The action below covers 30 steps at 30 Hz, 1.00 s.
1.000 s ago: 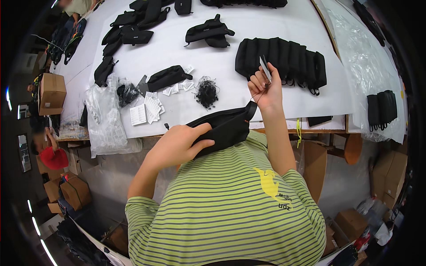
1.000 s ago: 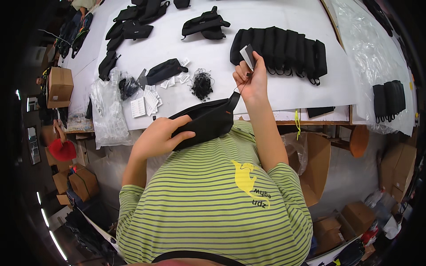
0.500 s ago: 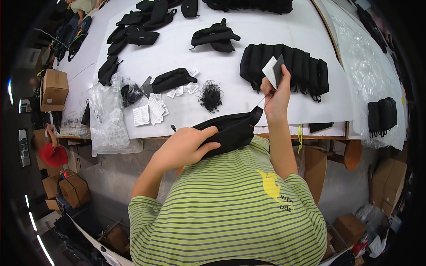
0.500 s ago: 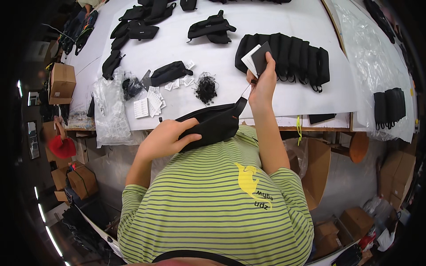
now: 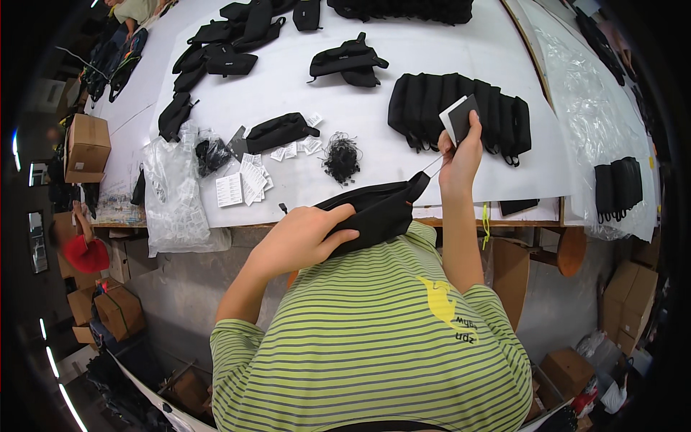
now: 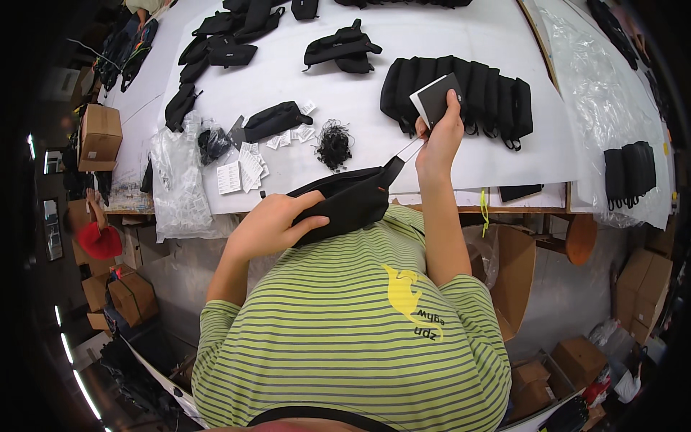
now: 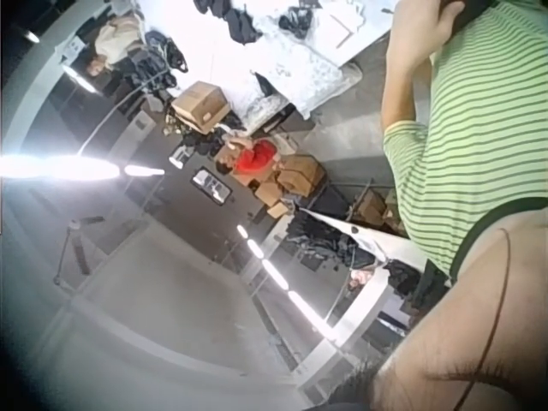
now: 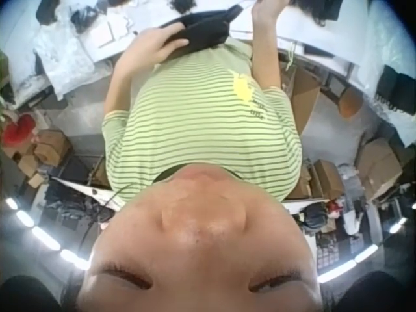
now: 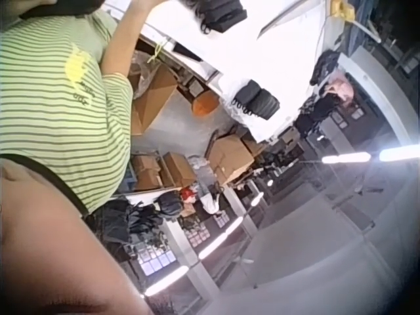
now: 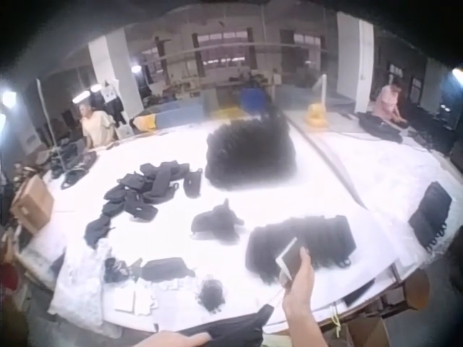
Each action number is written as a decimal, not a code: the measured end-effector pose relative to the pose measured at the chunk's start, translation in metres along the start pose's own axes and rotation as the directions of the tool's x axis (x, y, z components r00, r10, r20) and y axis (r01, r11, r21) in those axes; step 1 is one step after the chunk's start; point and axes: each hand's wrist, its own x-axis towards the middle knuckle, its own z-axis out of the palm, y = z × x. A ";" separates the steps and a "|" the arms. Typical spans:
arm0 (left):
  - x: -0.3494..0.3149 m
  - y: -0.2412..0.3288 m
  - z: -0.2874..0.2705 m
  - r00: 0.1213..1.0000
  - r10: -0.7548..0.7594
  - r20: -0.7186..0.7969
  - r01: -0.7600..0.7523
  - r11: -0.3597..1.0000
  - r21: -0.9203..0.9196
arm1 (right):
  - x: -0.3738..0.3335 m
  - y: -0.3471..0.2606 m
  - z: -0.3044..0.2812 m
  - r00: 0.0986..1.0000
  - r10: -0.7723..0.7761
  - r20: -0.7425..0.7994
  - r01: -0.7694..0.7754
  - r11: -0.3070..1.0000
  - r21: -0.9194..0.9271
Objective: Packing small black zippered pouches into a larger bag or container, including adding labels and silica gel packets.
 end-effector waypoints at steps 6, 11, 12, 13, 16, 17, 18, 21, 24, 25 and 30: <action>0.001 0.000 0.002 1.000 0.021 -0.023 -0.021 1.000 0.010 | 0.009 0.012 -0.014 0.906 0.317 0.280 -0.397 0.865 0.307; 0.000 0.002 0.001 1.000 0.000 0.016 0.000 1.000 0.019 | 0.009 0.005 -0.014 0.930 0.333 0.156 -0.367 0.875 0.315; 0.000 0.001 0.002 1.000 -0.001 0.008 0.001 1.000 0.011 | 0.009 0.003 -0.015 0.892 0.412 0.187 -0.453 0.806 0.382; 0.000 0.000 0.003 1.000 -0.001 -0.001 0.001 1.000 0.004 | 0.011 0.005 -0.022 0.863 0.430 0.264 -0.503 0.772 0.388; 0.000 -0.001 0.004 0.999 0.012 -0.032 -0.012 1.000 0.010 | 0.006 0.004 -0.021 0.895 0.334 0.294 -0.420 0.853 0.309; 0.000 -0.001 0.004 0.999 0.012 -0.031 -0.012 1.000 0.011 | 0.006 0.003 -0.019 0.896 0.334 0.294 -0.420 0.853 0.309; 0.001 -0.001 0.004 1.000 0.007 -0.023 -0.007 1.000 0.013 | 0.007 0.003 -0.015 0.954 0.247 0.167 -0.280 0.935 0.216; 0.003 -0.004 0.005 0.998 0.006 -0.065 -0.003 0.999 0.044 | -0.002 -0.003 -0.001 0.996 -0.035 0.079 0.038 0.999 -0.036; 0.010 -0.017 0.009 0.979 0.052 -0.197 -0.023 0.989 0.144 | -0.015 -0.006 -0.002 0.919 -0.222 0.326 0.305 0.923 -0.232; 0.013 -0.023 0.011 0.964 0.110 -0.242 -0.072 0.985 0.158 | -0.023 -0.008 -0.001 0.823 -0.156 0.547 0.426 0.805 -0.412; 0.024 -0.026 0.017 0.867 0.255 -0.428 -0.164 0.957 0.239 | -0.050 -0.010 0.013 0.451 0.305 0.839 0.842 0.166 -0.513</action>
